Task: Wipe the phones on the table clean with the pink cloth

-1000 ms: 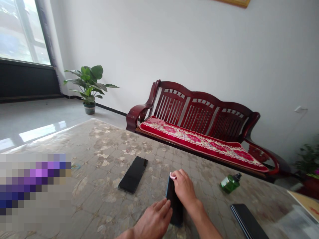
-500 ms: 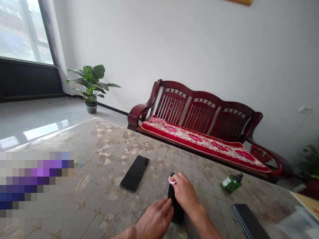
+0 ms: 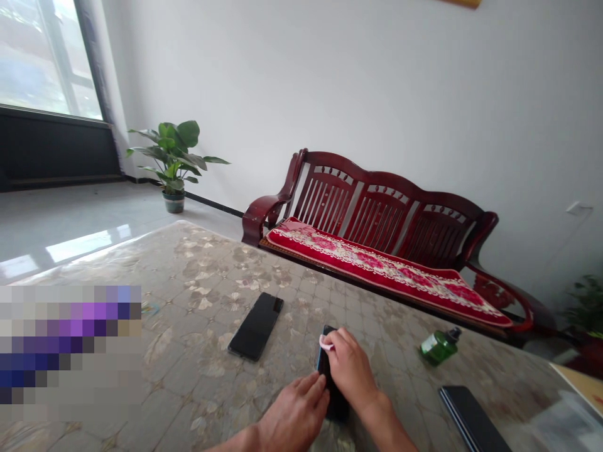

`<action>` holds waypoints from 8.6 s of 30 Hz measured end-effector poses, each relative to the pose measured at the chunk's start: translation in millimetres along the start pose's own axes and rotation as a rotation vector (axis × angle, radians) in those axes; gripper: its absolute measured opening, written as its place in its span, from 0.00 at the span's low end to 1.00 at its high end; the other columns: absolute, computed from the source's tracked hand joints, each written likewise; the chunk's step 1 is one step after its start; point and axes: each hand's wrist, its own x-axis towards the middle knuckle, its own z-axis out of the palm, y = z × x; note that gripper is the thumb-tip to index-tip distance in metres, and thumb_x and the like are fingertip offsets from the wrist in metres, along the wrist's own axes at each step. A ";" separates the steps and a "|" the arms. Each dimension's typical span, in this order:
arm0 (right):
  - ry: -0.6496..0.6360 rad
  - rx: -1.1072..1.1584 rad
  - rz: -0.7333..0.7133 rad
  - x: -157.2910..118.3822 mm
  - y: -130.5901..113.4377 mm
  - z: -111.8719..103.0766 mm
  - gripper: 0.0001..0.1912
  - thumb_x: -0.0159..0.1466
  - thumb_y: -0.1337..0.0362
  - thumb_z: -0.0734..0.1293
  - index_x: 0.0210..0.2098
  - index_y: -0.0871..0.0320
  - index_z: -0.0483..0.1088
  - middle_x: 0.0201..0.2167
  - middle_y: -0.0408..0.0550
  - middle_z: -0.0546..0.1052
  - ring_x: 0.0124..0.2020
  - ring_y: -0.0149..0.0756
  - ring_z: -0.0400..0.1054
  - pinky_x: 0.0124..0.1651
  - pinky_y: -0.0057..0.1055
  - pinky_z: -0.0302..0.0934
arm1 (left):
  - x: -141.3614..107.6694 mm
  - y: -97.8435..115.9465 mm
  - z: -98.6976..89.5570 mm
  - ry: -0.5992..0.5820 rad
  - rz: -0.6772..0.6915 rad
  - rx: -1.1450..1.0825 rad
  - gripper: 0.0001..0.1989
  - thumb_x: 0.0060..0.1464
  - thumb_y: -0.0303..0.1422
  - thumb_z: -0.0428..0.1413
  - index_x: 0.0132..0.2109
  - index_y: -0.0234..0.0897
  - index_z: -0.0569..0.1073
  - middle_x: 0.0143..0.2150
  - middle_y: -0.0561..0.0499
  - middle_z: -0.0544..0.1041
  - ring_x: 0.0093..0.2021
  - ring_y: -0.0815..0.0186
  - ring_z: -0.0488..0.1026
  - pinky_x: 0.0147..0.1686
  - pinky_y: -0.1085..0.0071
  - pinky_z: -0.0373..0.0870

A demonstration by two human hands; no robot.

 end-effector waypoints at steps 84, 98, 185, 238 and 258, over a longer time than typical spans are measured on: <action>-0.075 0.089 0.088 17.7 6.2 -9.7 0.11 0.65 0.71 0.60 0.33 0.53 0.73 0.36 0.46 0.75 0.40 0.34 0.68 0.43 0.26 0.56 | -4.1 -1.8 -2.6 -0.073 0.001 0.015 0.20 0.59 0.24 0.53 0.58 0.27 0.67 0.61 0.36 0.68 0.60 0.51 0.66 0.59 0.61 0.64; -0.036 0.104 0.101 16.2 12.8 -7.3 0.10 0.66 0.69 0.60 0.33 0.54 0.73 0.36 0.46 0.75 0.41 0.34 0.67 0.44 0.26 0.56 | -3.9 -6.2 -8.8 -0.066 0.002 0.010 0.22 0.56 0.23 0.52 0.58 0.32 0.68 0.60 0.40 0.70 0.60 0.53 0.67 0.59 0.63 0.66; -0.099 0.110 0.025 0.0 11.8 -12.3 0.13 0.63 0.74 0.60 0.35 0.53 0.74 0.38 0.46 0.75 0.44 0.34 0.67 0.46 0.25 0.55 | -17.3 14.6 3.3 0.269 0.053 0.180 0.12 0.62 0.27 0.49 0.50 0.36 0.72 0.51 0.46 0.77 0.49 0.60 0.75 0.45 0.68 0.75; -0.276 0.298 -0.039 -50.6 -2.7 -39.9 0.15 0.61 0.74 0.59 0.33 0.52 0.75 0.37 0.44 0.75 0.42 0.34 0.67 0.44 0.25 0.55 | 94.2 -62.8 -61.8 -0.425 0.199 -0.117 0.38 0.44 0.31 0.63 0.63 0.47 0.62 0.67 0.47 0.60 0.64 0.49 0.60 0.59 0.54 0.60; 0.005 0.031 0.107 -18.1 36.7 -14.7 0.15 0.65 0.74 0.58 0.37 0.54 0.74 0.38 0.48 0.74 0.43 0.39 0.66 0.45 0.29 0.56 | 24.0 -11.8 -46.1 -0.164 -0.511 0.133 0.34 0.49 0.43 0.63 0.60 0.33 0.66 0.51 0.39 0.70 0.51 0.49 0.67 0.50 0.55 0.67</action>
